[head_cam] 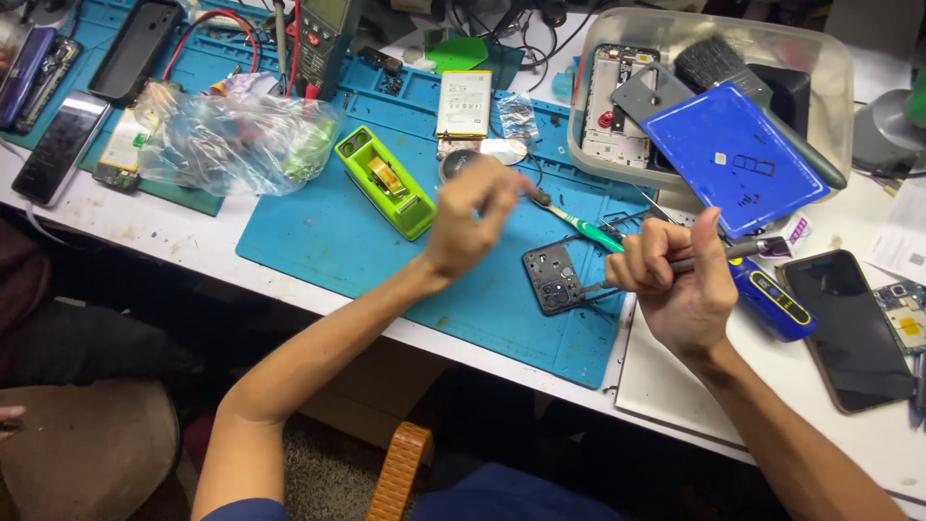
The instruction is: The person uses a precision screwdriver to remove screws from a small black electronic component on a blue mat. They then use a green-handled tool to pry and separate parts of the component. The person continues to unscrew and manipulate the component throughout the clip.
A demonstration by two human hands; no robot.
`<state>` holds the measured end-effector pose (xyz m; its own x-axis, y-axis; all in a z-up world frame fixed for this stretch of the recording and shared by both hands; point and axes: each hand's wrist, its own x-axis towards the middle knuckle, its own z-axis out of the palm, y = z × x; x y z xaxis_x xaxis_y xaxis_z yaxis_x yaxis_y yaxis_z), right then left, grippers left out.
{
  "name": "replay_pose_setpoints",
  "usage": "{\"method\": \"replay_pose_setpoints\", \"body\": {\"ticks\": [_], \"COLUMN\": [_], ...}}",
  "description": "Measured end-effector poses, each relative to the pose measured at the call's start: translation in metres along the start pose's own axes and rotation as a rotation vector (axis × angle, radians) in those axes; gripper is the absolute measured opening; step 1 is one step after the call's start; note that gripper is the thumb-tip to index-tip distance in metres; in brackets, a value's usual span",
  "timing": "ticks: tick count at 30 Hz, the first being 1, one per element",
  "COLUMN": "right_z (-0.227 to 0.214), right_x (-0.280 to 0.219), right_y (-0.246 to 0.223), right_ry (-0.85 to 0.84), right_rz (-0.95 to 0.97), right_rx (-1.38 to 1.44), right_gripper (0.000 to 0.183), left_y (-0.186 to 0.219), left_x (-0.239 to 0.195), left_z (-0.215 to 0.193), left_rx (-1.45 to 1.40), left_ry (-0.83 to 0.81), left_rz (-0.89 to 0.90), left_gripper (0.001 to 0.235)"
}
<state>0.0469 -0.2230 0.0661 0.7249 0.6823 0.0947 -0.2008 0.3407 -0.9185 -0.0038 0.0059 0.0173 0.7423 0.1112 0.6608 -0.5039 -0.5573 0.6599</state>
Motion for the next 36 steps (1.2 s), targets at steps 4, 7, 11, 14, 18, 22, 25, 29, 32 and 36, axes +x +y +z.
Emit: {"method": "replay_pose_setpoints", "body": {"ticks": [4, 7, 11, 14, 18, 22, 25, 29, 32, 36], "right_z": [0.002, 0.001, 0.001, 0.003, 0.004, 0.005, 0.005, 0.005, 0.003, -0.001], "right_x": [0.001, 0.001, 0.002, 0.001, 0.002, 0.004, 0.004, 0.005, 0.006, 0.006], "right_y": [-0.001, 0.0, 0.0, 0.002, 0.004, 0.007, 0.009, 0.008, 0.008, 0.008], "right_ry": [-0.007, -0.01, -0.015, -0.022, -0.026, -0.031, -0.03, -0.019, -0.016, -0.018], "right_rz": [0.01, -0.002, 0.0, 0.006, -0.004, -0.002, 0.006, 0.008, -0.003, -0.005], "right_rx": [0.01, 0.011, 0.009, 0.003, -0.017, -0.04, -0.038, -0.028, -0.028, -0.018], "right_gripper": [0.064, 0.064, 0.064, 0.064, 0.065, 0.065, 0.066, 0.065, 0.065, 0.065], "left_y": [-0.01, -0.017, -0.028, -0.031, -0.04, -0.04, -0.04, -0.037, -0.031, -0.021], "left_x": [-0.014, -0.017, -0.017, -0.018, -0.019, -0.019, -0.018, -0.016, -0.01, 0.007], "left_z": [0.02, 0.024, 0.022, 0.019, 0.021, 0.02, 0.019, 0.018, 0.015, 0.003], "left_rx": [0.358, 0.435, 0.478, 0.479, 0.536, 0.539, 0.514, 0.504, 0.481, 0.34], "left_ry": [-0.176, -0.229, -0.307, -0.368, -0.452, -0.445, -0.438, -0.514, -0.593, -0.836], "left_rz": [0.226, 0.217, 0.14, 0.142, 0.233, 0.257, 0.274, 0.221, 0.138, -0.065], "left_gripper": [0.021, 0.017, 0.021, 0.024, 0.024, 0.024, 0.023, 0.023, 0.023, 0.045]}}
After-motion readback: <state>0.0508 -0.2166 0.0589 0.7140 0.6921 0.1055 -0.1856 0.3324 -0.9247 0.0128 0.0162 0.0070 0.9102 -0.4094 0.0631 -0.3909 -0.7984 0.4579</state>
